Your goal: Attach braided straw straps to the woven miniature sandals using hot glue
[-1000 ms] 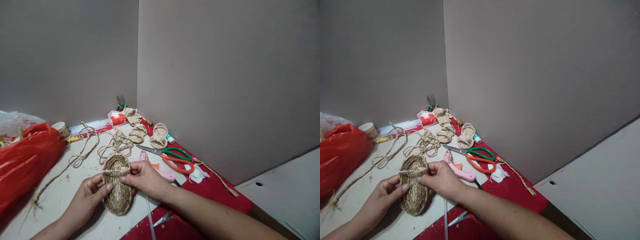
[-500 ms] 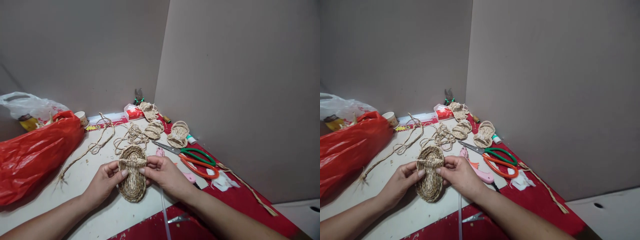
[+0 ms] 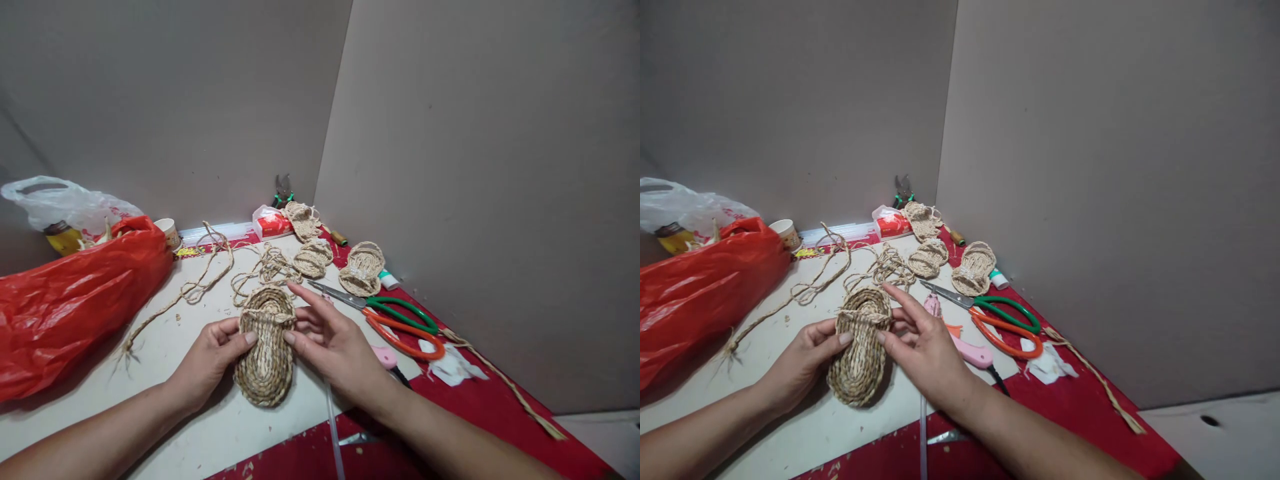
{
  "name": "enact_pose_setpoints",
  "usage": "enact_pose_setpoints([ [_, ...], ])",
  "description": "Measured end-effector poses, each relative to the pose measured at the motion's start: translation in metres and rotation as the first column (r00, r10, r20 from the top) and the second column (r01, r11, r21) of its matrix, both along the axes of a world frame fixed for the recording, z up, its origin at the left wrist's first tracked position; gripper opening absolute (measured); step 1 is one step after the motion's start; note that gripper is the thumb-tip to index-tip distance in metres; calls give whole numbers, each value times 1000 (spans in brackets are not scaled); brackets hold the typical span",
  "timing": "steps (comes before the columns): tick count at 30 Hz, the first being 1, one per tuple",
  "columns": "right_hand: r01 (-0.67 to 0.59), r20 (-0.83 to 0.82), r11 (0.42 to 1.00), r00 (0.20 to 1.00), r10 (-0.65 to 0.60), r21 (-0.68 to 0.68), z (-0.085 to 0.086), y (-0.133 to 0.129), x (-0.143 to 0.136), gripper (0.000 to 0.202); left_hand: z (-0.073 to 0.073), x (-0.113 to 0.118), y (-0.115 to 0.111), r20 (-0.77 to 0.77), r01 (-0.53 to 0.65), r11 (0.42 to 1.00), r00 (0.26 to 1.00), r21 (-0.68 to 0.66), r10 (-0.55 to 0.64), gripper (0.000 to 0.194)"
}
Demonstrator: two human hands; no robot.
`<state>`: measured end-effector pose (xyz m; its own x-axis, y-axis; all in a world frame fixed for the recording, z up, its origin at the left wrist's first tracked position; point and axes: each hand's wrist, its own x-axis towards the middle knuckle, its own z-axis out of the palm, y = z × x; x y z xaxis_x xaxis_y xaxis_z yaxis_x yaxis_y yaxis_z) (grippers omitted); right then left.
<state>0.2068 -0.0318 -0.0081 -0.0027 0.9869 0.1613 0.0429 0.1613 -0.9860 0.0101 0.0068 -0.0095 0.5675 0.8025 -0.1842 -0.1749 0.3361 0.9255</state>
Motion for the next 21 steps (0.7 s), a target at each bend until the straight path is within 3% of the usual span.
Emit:
enact_pose_setpoints([
  [5, 7, 180, 986, 983, -37, 165, -3, -1, 0, 53, 2, 1, 0, 37, -28, 1000, 999, 0, 28, 27],
  [12, 5, 252, 975, 966, -62, 221, -2, 0, 0, 49, 1, 0, 1, 32, -20, 1000, 999, 2, 20, 26],
  [15, -9, 266, 979, 963, -47, 206, -2, 1, 0, 50, 0, -1, 1, 20, -11, 1000, 1000, 2, 11, 26],
  [21, 10, 314, 999, 949, -24, 48, 2, -1, -4, 61, 0, 1, -3, 6, 2, 1000, 1000, 31, -2, 28],
])
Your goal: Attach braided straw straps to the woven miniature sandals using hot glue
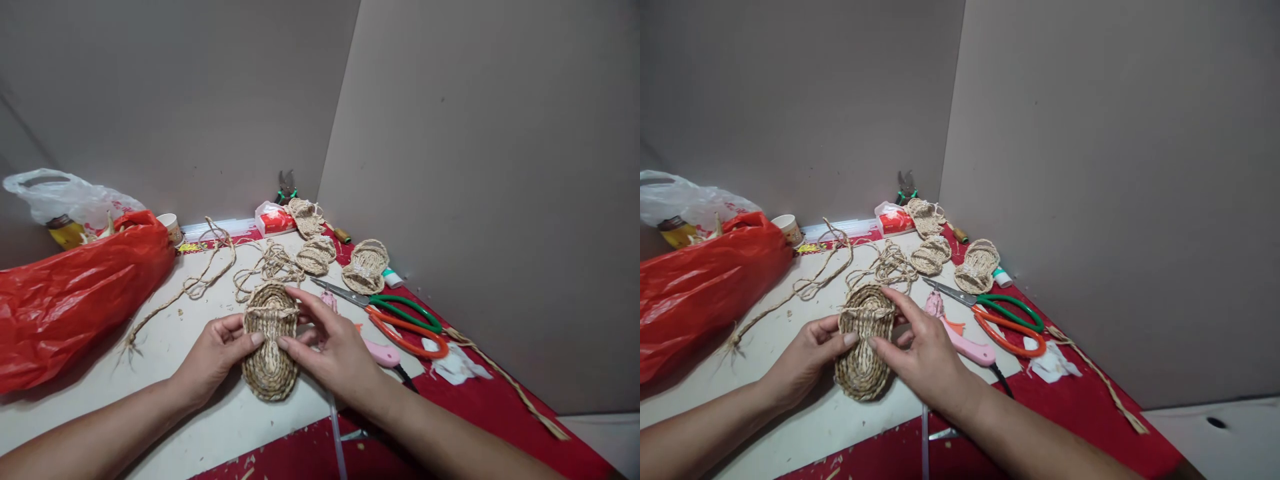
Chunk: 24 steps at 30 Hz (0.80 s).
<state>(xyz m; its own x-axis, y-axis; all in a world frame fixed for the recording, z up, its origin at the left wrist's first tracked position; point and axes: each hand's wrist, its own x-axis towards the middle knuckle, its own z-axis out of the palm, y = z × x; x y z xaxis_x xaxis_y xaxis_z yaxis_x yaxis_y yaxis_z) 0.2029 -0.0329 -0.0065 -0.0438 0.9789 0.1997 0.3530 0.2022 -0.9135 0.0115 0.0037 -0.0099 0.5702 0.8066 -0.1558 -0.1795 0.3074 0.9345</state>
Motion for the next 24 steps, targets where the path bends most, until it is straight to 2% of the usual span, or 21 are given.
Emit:
enact_pose_setpoints([
  [7, 82, 105, 997, 991, -82, 6, -1, -1, -6, 68, 3, 3, -5, -6, 96, 995, 995, 16, -96, 32],
  [13, 128, 253, 982, 954, -160, 136, 3, -4, -7, 68, 3, 2, -6, -32, 112, 994, 993, 15, -112, 30],
  [20, 129, 287, 978, 942, -171, 162, 1, -4, -9, 71, 3, 3, -6, -35, 114, 994, 993, 1, -114, 28],
  [24, 133, 280, 977, 943, -177, 169, 2, -4, -10, 66, 0, 2, -6, -35, 135, 991, 990, -3, -135, 28],
])
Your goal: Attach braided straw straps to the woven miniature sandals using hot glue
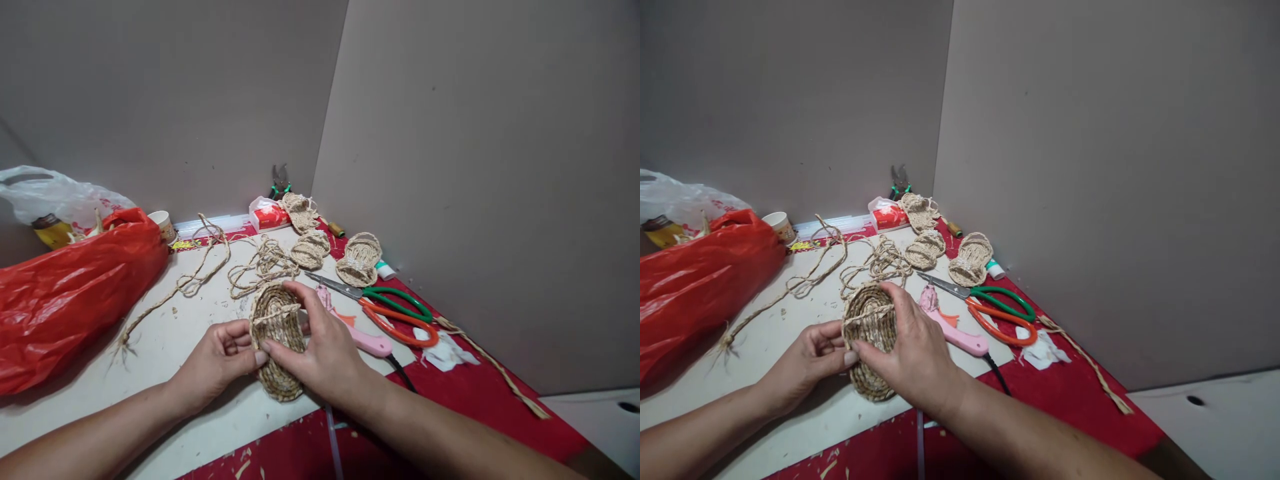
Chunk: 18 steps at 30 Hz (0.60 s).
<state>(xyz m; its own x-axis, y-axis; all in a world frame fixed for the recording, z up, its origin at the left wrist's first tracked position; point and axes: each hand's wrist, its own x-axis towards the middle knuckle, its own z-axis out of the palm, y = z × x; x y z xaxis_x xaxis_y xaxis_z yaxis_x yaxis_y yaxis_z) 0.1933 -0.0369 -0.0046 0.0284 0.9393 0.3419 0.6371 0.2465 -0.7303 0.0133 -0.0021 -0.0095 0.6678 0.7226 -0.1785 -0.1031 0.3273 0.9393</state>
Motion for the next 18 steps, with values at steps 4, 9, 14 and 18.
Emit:
enact_pose_setpoints([
  [4, -3, -4, 1000, 1000, 3, -13, 3, -1, 0, 65, 0, 0, -1, -7, 19, 1000, 1000, -14, -19, 28],
  [9, -20, -3, 1000, 1000, 20, -18, 2, -2, 0, 66, 3, 1, -1, 20, 12, 1000, 1000, -7, -12, 25],
  [14, -20, -18, 998, 1000, 19, -59, 3, -1, 1, 66, 3, -1, 1, 72, -15, 999, 997, -38, 18, 25],
  [18, -23, -31, 997, 999, 21, -78, 2, 0, 1, 66, 1, -1, 2, 61, -38, 998, 997, -44, 41, 27],
])
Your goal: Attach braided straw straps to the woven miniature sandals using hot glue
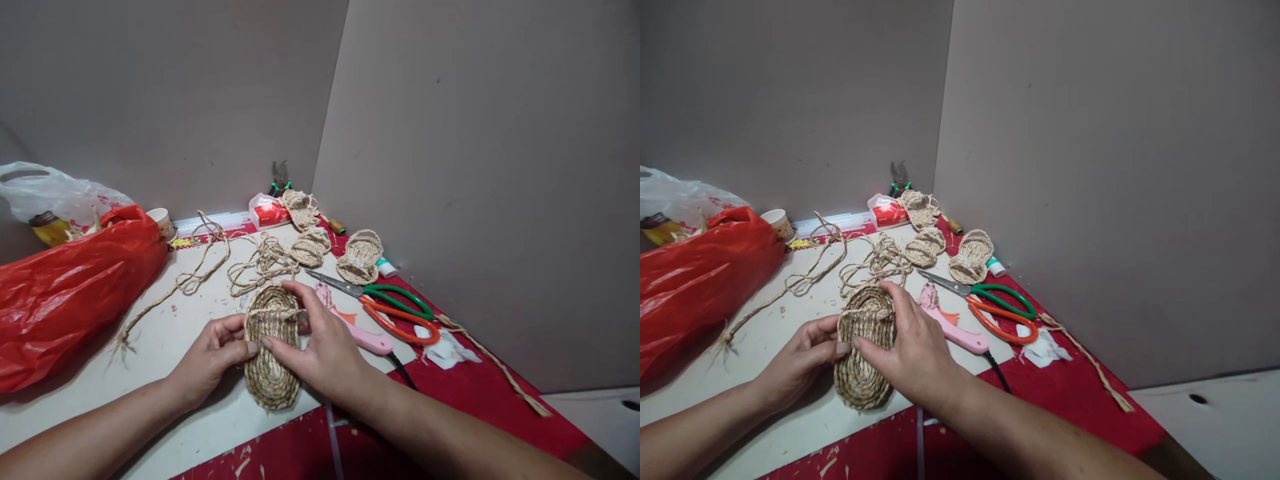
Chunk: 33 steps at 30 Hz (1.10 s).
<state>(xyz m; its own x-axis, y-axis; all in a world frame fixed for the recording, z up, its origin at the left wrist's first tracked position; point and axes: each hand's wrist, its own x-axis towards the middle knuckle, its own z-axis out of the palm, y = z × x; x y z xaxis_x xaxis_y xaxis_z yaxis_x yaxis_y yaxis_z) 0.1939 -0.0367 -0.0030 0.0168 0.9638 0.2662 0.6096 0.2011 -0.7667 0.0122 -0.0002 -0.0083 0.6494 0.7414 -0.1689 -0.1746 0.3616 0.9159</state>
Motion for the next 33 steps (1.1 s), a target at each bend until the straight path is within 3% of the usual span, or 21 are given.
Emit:
enact_pose_setpoints([
  [13, -89, -97, 996, 991, 90, 7, 0, -3, 4, 60, 2, 0, 6, -74, -183, 983, 981, -31, 180, 20],
  [19, 45, -301, 999, 953, -42, 3, 7, 4, 22, 38, 4, -2, 6, -143, -229, 973, 963, 25, 230, 23],
  [22, 165, -344, 983, 921, -183, -81, 22, 22, 44, 36, 3, -2, 5, -168, -236, 971, 956, 44, 240, 24],
  [26, 245, -217, 950, 933, -285, -196, 34, 63, 70, 44, 0, -2, 6, -168, -229, 971, 957, 67, 237, 26],
  [33, 174, -167, 898, 951, -259, -403, 9, 123, 76, 31, -3, -3, 7, -172, -210, 974, 960, 89, 223, 28],
])
